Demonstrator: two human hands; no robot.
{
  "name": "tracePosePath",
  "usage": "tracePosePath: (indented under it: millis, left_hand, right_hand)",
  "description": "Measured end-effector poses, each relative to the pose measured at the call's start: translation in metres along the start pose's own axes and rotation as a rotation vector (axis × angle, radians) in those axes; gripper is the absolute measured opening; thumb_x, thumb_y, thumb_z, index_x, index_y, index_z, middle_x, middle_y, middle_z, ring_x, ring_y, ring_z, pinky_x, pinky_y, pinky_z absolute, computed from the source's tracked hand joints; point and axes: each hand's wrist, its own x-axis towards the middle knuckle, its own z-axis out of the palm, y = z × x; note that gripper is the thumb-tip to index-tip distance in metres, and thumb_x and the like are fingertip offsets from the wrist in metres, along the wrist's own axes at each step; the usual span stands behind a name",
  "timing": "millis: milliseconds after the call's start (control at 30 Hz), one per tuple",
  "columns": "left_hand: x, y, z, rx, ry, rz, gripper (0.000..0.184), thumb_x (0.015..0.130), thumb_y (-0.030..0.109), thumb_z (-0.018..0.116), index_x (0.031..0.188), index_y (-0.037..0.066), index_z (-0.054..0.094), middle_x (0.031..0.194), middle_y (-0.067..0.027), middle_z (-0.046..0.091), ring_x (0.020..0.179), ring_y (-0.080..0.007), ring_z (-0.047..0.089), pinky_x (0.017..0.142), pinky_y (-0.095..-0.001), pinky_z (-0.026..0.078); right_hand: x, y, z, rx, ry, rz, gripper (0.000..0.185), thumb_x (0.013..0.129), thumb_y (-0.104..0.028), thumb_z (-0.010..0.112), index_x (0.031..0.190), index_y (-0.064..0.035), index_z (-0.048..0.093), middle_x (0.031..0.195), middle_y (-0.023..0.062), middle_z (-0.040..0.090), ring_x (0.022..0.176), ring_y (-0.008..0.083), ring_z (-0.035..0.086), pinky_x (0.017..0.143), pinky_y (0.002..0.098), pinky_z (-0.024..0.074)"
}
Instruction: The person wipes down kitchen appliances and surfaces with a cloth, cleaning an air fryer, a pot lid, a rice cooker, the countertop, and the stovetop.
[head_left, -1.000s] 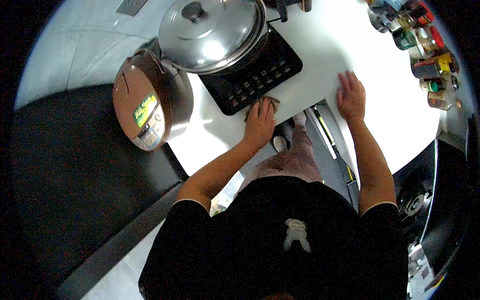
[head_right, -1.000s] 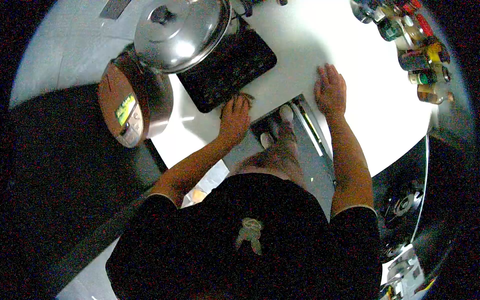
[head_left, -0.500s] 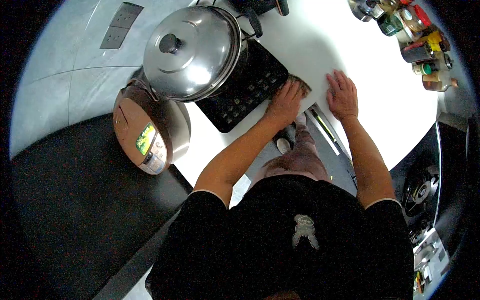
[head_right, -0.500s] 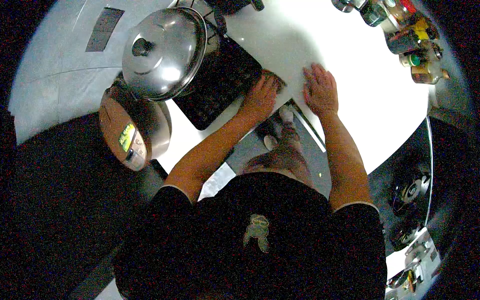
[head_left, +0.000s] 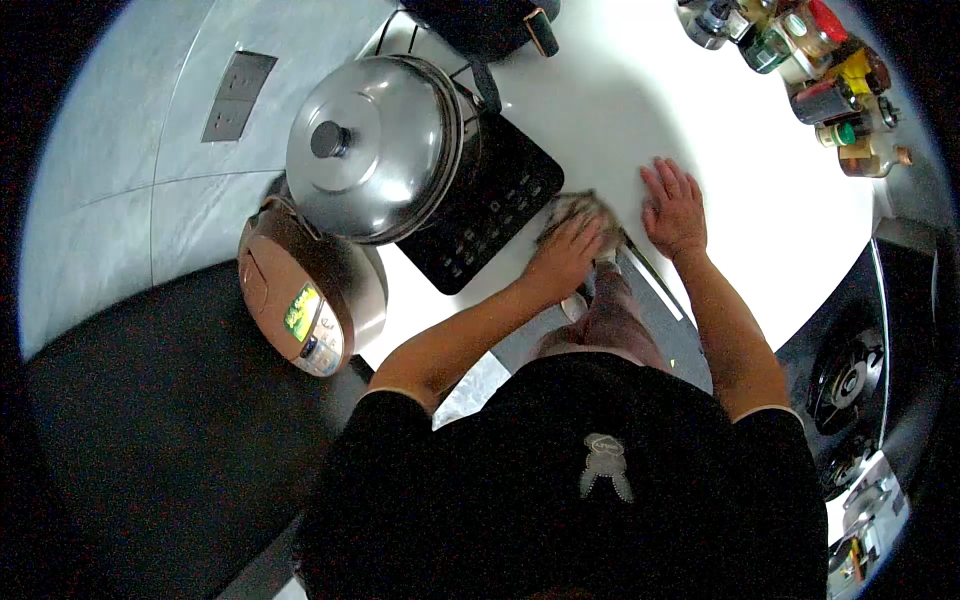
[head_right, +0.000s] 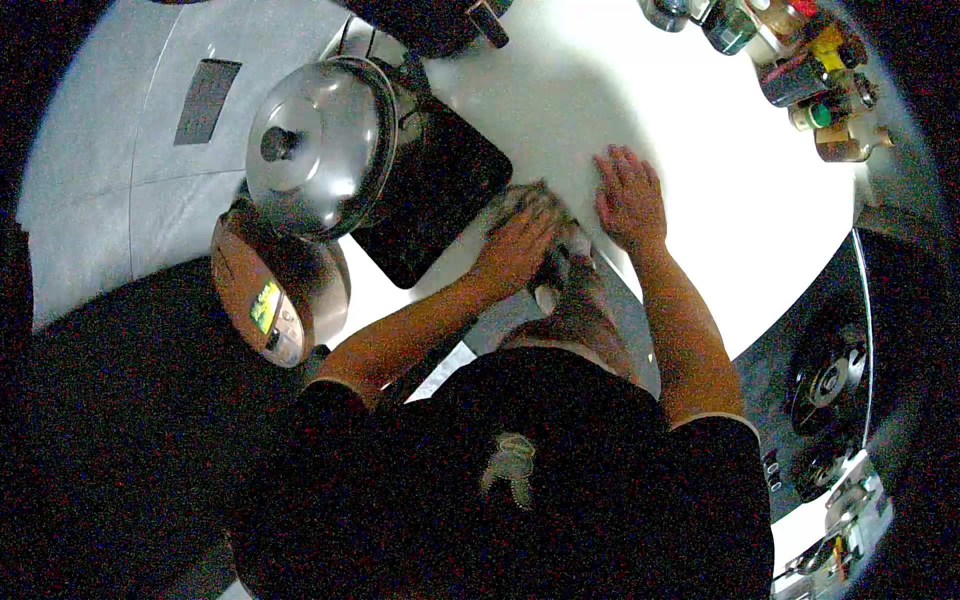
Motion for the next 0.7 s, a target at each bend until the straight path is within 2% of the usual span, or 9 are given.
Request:
tracePosePath:
  millis: [67, 133, 200, 233, 300, 567, 633, 667, 700]
  left_hand:
    - [0.067, -0.002, -0.007, 0.191, 0.095, -0.069, 0.050, 0.088, 0.018, 0.049, 0.132, -0.006, 0.045, 0.145, -0.0225, 0.034, 0.134, -0.0413, 0.031, 0.110, -0.0460, 0.028]
    - [0.123, -0.020, 0.004, 0.386, 0.076, -0.314, 0.055, 0.090, 0.020, 0.046, 0.137, -0.007, 0.040, 0.148, -0.0255, 0.029, 0.134, -0.0453, 0.030, 0.111, -0.0488, 0.026]
    - [0.148, -0.042, 0.015, 0.530, 0.083, -0.474, 0.060, 0.091, 0.022, 0.044, 0.143, -0.006, 0.031, 0.150, -0.0274, 0.023, 0.135, -0.0498, 0.025, 0.110, -0.0554, 0.021]
    - [0.164, -0.068, 0.022, 0.530, 0.082, -0.479, 0.060, 0.091, 0.022, 0.044, 0.143, -0.006, 0.031, 0.150, -0.0274, 0.023, 0.135, -0.0498, 0.025, 0.110, -0.0554, 0.021]
    - [0.187, -0.118, 0.030, 0.427, -0.148, -0.677, 0.051, 0.088, 0.019, 0.048, 0.133, -0.004, 0.049, 0.148, -0.0254, 0.032, 0.137, -0.0524, 0.019, 0.106, -0.0697, 0.011]
    - [0.173, -0.195, -0.063, 0.442, -0.322, -0.828, 0.039, 0.088, 0.028, 0.047, 0.107, 0.004, 0.071, 0.135, -0.0272, 0.047, 0.133, -0.0480, 0.029, 0.102, -0.0720, 0.012]
    - [0.182, -0.190, -0.074, 0.360, -0.571, -0.915, 0.060, 0.095, 0.031, 0.040, 0.141, -0.007, 0.036, 0.151, -0.0252, 0.026, 0.139, -0.0435, 0.023, 0.110, -0.0596, 0.013]
    - [0.178, -0.183, -0.069, 0.361, -0.552, -0.919, 0.060, 0.095, 0.031, 0.040, 0.141, -0.007, 0.036, 0.151, -0.0252, 0.026, 0.139, -0.0435, 0.023, 0.110, -0.0596, 0.013]
    - [0.173, -0.178, -0.053, 0.456, -0.379, -0.973, 0.062, 0.094, 0.033, 0.039, 0.141, -0.007, 0.034, 0.151, -0.0250, 0.026, 0.139, -0.0429, 0.023, 0.111, -0.0585, 0.012]
  right_hand:
    - [-0.001, 0.002, 0.004, 0.007, 0.029, -0.015, 0.053, 0.088, -0.020, 0.050, 0.140, -0.0144, 0.042, 0.147, 0.0111, 0.036, 0.139, 0.0262, 0.028, 0.115, 0.0449, 0.0195]
    - [0.000, 0.003, 0.006, 0.012, 0.018, -0.013, 0.053, 0.088, -0.020, 0.050, 0.140, -0.0145, 0.041, 0.147, 0.0112, 0.036, 0.139, 0.0265, 0.029, 0.115, 0.0452, 0.0198]
    - [0.003, -0.001, -0.001, 0.005, -0.028, 0.004, 0.053, 0.088, -0.019, 0.051, 0.139, -0.0145, 0.041, 0.146, 0.0109, 0.036, 0.139, 0.0271, 0.030, 0.115, 0.0459, 0.0209]
    - [0.003, 0.001, -0.002, 0.006, -0.030, -0.001, 0.053, 0.088, -0.019, 0.051, 0.139, -0.0145, 0.041, 0.146, 0.0109, 0.036, 0.139, 0.0271, 0.030, 0.115, 0.0459, 0.0209]
    - [0.002, 0.003, 0.000, 0.047, 0.008, -0.002, 0.050, 0.088, -0.022, 0.050, 0.137, -0.0152, 0.045, 0.146, 0.0107, 0.039, 0.138, 0.0280, 0.032, 0.114, 0.0466, 0.0232]
    - [0.003, 0.005, -0.003, 0.086, 0.007, -0.013, 0.049, 0.087, -0.022, 0.053, 0.134, -0.0127, 0.048, 0.145, 0.0116, 0.040, 0.137, 0.0292, 0.032, 0.113, 0.0480, 0.0239]
    - [0.003, 0.005, -0.003, 0.090, 0.020, -0.007, 0.049, 0.086, -0.022, 0.054, 0.134, -0.0125, 0.048, 0.144, 0.0119, 0.040, 0.136, 0.0295, 0.033, 0.112, 0.0480, 0.0251]
    - [0.002, 0.004, -0.003, 0.102, 0.015, -0.009, 0.049, 0.086, -0.022, 0.054, 0.133, -0.0126, 0.048, 0.144, 0.0119, 0.040, 0.136, 0.0296, 0.033, 0.112, 0.0480, 0.0251]
    - [0.003, 0.004, -0.005, 0.118, 0.014, -0.013, 0.049, 0.085, -0.022, 0.055, 0.133, -0.0128, 0.049, 0.144, 0.0118, 0.040, 0.136, 0.0297, 0.034, 0.112, 0.0480, 0.0252]
